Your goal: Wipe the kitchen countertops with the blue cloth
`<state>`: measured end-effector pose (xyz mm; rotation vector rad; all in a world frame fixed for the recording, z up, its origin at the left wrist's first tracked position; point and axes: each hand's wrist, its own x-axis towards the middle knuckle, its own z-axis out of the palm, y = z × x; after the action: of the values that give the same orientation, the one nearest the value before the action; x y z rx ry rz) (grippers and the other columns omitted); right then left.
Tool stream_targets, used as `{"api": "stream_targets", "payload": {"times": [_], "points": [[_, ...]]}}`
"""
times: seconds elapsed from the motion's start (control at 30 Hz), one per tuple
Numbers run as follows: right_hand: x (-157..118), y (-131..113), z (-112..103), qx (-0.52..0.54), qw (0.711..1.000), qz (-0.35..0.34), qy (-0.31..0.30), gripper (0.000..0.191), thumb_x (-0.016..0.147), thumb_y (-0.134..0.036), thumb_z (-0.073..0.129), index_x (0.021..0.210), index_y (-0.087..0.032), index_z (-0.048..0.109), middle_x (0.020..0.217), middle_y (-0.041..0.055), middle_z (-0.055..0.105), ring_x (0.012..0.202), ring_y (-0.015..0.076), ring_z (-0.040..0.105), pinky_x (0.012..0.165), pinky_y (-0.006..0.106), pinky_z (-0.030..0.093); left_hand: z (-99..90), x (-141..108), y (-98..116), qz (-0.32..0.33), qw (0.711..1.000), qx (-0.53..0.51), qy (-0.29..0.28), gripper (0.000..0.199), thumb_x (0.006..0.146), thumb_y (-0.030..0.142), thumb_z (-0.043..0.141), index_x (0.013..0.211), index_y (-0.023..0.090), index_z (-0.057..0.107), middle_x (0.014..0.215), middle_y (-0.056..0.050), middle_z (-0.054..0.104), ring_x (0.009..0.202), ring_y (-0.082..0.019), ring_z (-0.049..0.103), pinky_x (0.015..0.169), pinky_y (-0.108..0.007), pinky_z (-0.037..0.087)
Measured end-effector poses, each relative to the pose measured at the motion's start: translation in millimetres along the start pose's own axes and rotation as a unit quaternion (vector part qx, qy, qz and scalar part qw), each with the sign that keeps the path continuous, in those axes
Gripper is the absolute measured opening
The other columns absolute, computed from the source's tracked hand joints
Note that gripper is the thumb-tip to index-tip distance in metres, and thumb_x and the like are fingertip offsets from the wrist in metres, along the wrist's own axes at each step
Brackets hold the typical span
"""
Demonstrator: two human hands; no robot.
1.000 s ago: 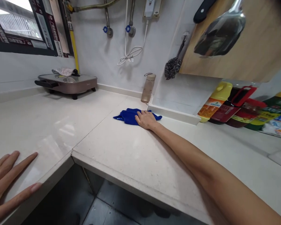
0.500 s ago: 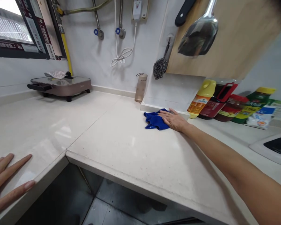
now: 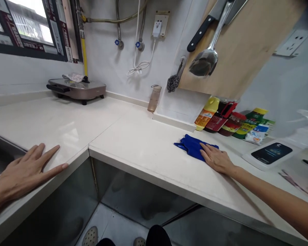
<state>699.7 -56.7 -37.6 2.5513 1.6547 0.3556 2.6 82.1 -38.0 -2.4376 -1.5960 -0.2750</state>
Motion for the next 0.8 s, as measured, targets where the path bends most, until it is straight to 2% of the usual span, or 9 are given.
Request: {"api": "stream_targets", "payload": {"times": [0.1, 0.17, 0.23, 0.3, 0.4, 0.5, 0.6, 0.8], "points": [[-50.0, -0.7, -6.7, -0.038, 0.999, -0.031, 0.019, 0.067, 0.099, -0.057, 0.019, 0.161, -0.033, 0.027, 0.154, 0.0116, 0.044, 0.117, 0.039, 0.057, 0.095, 0.061, 0.046, -10.7, 0.7, 7.4, -0.022, 0.999, -0.003, -0.048, 0.071, 0.096, 0.061, 0.027, 0.159, 0.026, 0.026, 0.162, -0.014, 0.035, 0.154, -0.033, 0.023, 0.112, -0.054, 0.038], [-77.8, -9.3, -12.1, -0.057, 0.995, -0.075, 0.035, 0.066, 0.098, -0.059, 0.02, 0.158, -0.035, 0.036, 0.147, 0.0121, 0.052, 0.104, 0.0374, 0.06, 0.089, 0.059, 0.048, -16.1, 1.5, 12.6, -0.043, 0.997, -0.005, -0.063, 0.076, 0.096, 0.066, 0.027, 0.159, 0.024, 0.026, 0.162, -0.017, 0.034, 0.154, -0.034, 0.021, 0.113, -0.055, 0.037], [-96.7, -24.5, -16.7, -0.067, 0.989, -0.118, 0.061, 0.066, 0.098, -0.057, 0.019, 0.152, -0.031, 0.047, 0.136, 0.0157, 0.059, 0.102, 0.0362, 0.06, 0.088, 0.056, 0.049, -18.9, 2.4, 16.8, -0.048, 0.996, -0.004, -0.069, 0.082, 0.093, 0.072, 0.027, 0.159, 0.024, 0.026, 0.161, -0.018, 0.034, 0.154, -0.034, 0.021, 0.112, -0.055, 0.037], [-105.1, -45.3, -20.0, -0.06, 0.981, -0.155, 0.094, 0.064, 0.1, -0.051, 0.019, 0.148, -0.025, 0.053, 0.13, 0.0187, 0.061, 0.111, 0.0358, 0.058, 0.092, 0.055, 0.048, -19.3, 3.4, 20.0, -0.055, 0.996, 0.004, -0.069, 0.085, 0.092, 0.075, 0.019, 0.159, 0.023, 0.024, 0.159, -0.018, 0.035, 0.154, -0.033, 0.02, 0.111, -0.055, 0.038], [-100.3, -82.9, -25.4, -0.03, 0.966, -0.229, 0.12, 0.061, 0.102, -0.043, 0.021, 0.149, -0.02, 0.05, 0.138, 0.0186, 0.056, 0.128, 0.0329, 0.05, 0.103, 0.053, 0.046, -18.7, 5.1, 24.8, -0.067, 0.995, 0.001, -0.071, 0.083, 0.094, 0.07, 0.008, 0.159, 0.021, 0.024, 0.159, -0.019, 0.034, 0.154, -0.033, 0.019, 0.11, -0.056, 0.038], [-83.6, -124.2, -34.4, -0.015, 0.949, -0.294, 0.115, 0.061, 0.103, -0.041, 0.019, 0.153, -0.018, 0.045, 0.146, 0.0185, 0.05, 0.136, 0.0319, 0.044, 0.109, 0.054, 0.042, -21.0, 5.7, 31.1, -0.092, 0.993, -0.022, -0.076, 0.084, 0.093, 0.074, 0.016, 0.158, 0.022, 0.028, 0.162, -0.021, 0.029, 0.155, -0.037, 0.018, 0.111, -0.062, 0.035], [-63.8, -170.3, -47.9, -0.01, 0.938, -0.331, 0.103, 0.064, 0.103, -0.043, 0.017, 0.154, -0.015, 0.043, 0.149, 0.0202, 0.046, 0.139, 0.0341, 0.041, 0.111, 0.056, 0.039, -26.3, 4.0, 37.6, -0.093, 0.992, -0.036, -0.083, 0.089, 0.091, 0.078, 0.022, 0.158, 0.02, 0.029, 0.162, -0.023, 0.027, 0.155, -0.039, 0.015, 0.113, -0.063, 0.033], [-23.2, -288.2, -82.9, 0.004, 0.923, -0.378, 0.069, 0.066, 0.102, -0.044, 0.016, 0.157, -0.015, 0.035, 0.152, 0.0203, 0.043, 0.141, 0.0358, 0.037, 0.113, 0.056, 0.034, -32.3, 1.8, 42.9, -0.103, 0.988, -0.043, -0.107, 0.093, 0.089, 0.081, 0.029, 0.159, 0.021, 0.024, 0.165, -0.027, 0.018, 0.155, -0.041, 0.011, 0.116, -0.062, 0.028]]}}
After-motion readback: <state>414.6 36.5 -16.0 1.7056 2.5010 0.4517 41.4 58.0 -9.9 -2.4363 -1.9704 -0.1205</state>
